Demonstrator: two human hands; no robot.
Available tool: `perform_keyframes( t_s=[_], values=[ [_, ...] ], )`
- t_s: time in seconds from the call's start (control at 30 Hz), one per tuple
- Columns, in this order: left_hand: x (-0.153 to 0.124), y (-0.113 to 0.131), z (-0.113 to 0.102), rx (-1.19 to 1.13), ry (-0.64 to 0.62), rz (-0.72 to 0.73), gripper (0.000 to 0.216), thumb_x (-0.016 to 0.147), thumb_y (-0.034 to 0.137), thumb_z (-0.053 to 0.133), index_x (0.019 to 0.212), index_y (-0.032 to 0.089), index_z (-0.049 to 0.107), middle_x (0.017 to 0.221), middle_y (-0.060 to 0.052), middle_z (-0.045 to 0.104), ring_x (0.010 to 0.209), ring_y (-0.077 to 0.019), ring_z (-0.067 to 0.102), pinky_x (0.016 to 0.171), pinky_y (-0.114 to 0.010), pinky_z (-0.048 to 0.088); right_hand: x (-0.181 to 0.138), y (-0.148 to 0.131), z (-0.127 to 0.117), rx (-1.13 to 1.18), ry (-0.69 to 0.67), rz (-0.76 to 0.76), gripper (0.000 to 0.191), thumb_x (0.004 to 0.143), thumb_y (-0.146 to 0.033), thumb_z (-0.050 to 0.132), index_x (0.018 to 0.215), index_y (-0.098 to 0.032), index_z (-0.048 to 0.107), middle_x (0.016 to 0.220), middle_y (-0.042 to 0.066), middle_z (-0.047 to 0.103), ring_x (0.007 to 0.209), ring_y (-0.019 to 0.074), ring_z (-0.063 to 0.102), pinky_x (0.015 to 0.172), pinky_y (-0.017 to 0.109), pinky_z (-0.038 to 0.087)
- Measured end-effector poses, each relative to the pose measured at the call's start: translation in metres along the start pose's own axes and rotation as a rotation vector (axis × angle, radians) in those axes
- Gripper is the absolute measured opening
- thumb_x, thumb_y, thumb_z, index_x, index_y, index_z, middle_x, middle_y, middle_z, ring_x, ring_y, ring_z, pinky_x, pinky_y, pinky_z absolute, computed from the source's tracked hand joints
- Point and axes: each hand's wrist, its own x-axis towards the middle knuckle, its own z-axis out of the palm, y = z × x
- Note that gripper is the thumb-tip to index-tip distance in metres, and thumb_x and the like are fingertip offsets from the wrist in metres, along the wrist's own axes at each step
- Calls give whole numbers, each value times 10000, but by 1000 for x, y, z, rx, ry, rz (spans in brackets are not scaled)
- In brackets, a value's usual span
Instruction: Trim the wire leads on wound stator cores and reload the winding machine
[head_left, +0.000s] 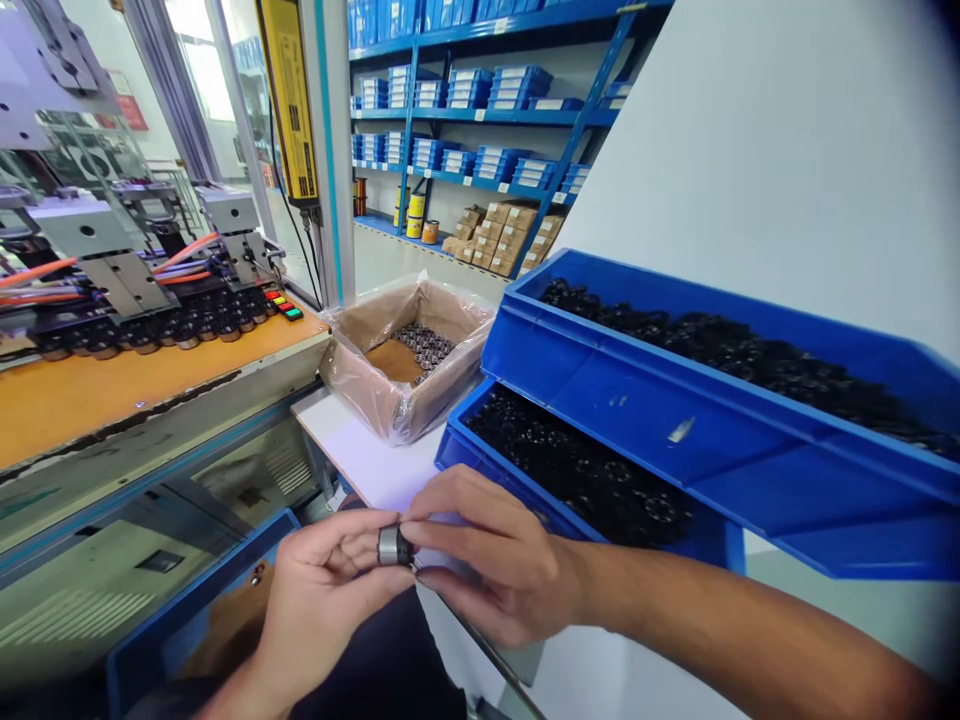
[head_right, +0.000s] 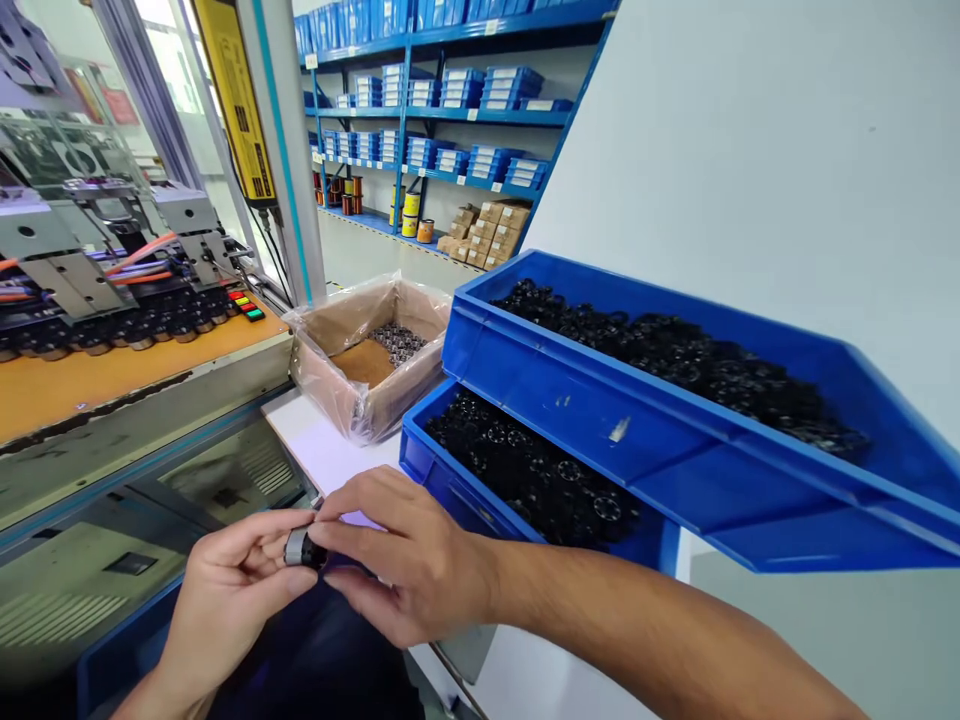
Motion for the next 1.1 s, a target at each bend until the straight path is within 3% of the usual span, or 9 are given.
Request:
perform_keyframes(
  t_s=[0.17, 0.4, 0.53, 0.67, 0.77, 0.87, 0.97, 1.03, 1.1],
  values=[
    [-2, -4, -2, 50, 18, -9, 372, 658, 70, 840, 990, 227, 778, 831, -37, 808, 764, -211, 775, 681, -220, 634, -3, 4, -1, -182, 3, -72, 187, 876, -148, 653, 1035, -51, 634, 870, 122, 657, 823, 181, 608, 686, 340, 582],
    [-3, -4, -5, 40, 24, -67, 369, 628, 98, 865, 970, 215, 789, 840, -55, 808, 785, -232, 776, 713, -255, 643, 2, 5, -7, -233, -48, -220, 116, 874, -86, 614, 965, -26, 653, 812, 110, 661, 798, 181, 603, 631, 309, 584],
    [-3, -8, 4, -26, 55, -55, 354, 622, 83, 866, 941, 212, 781, 847, -51, 809, 776, -213, 775, 717, -247, 639, 2, 6, -4, -258, -8, -223, 175, 892, -155, 634, 987, -8, 636, 762, 98, 639, 726, 168, 584, 576, 298, 558],
    [-8, -14, 26, -103, 198, 51, 264, 622, 113, 873, 834, 199, 741, 890, -45, 805, 770, -181, 768, 700, -232, 632, 0, 4, -1, -287, 4, -242, 206, 913, -162, 583, 980, 24, 640, 751, 114, 626, 731, 195, 602, 598, 332, 553],
    [-10, -10, 27, 43, 243, 233, 333, 614, 115, 879, 890, 238, 738, 956, -20, 790, 837, -170, 762, 748, -217, 622, -2, 0, -2, -260, 11, -213, 200, 901, -103, 537, 1006, 33, 640, 809, 140, 644, 808, 218, 611, 652, 356, 581],
    [-6, 3, 13, 436, 146, 503, 463, 596, 115, 891, 1016, 258, 757, 977, -27, 771, 882, -170, 746, 797, -208, 606, -3, -3, -3, -220, 33, -173, 195, 858, -75, 594, 1015, 34, 633, 854, 158, 652, 842, 222, 607, 680, 364, 598],
    [-3, 14, 1, 692, 2, 677, 394, 638, 111, 867, 1002, 228, 774, 923, -42, 770, 808, -161, 739, 742, -201, 607, -3, -5, -3, -178, 27, -162, 210, 832, -59, 634, 1017, 42, 626, 858, 165, 654, 835, 216, 604, 690, 363, 602],
    [-4, 15, 1, 706, 56, 664, 351, 648, 102, 856, 967, 227, 779, 914, -38, 784, 793, -163, 746, 748, -206, 612, -2, -5, -2, -185, 24, -171, 218, 831, -55, 637, 1022, 48, 620, 855, 169, 656, 834, 218, 600, 678, 367, 599],
    [-8, 10, 7, 622, 160, 524, 358, 652, 107, 851, 976, 241, 778, 904, -26, 799, 762, -161, 756, 742, -201, 617, -2, -6, -2, -227, 41, -174, 219, 833, -57, 636, 1023, 49, 612, 848, 171, 656, 827, 221, 596, 652, 371, 593]
  ],
)
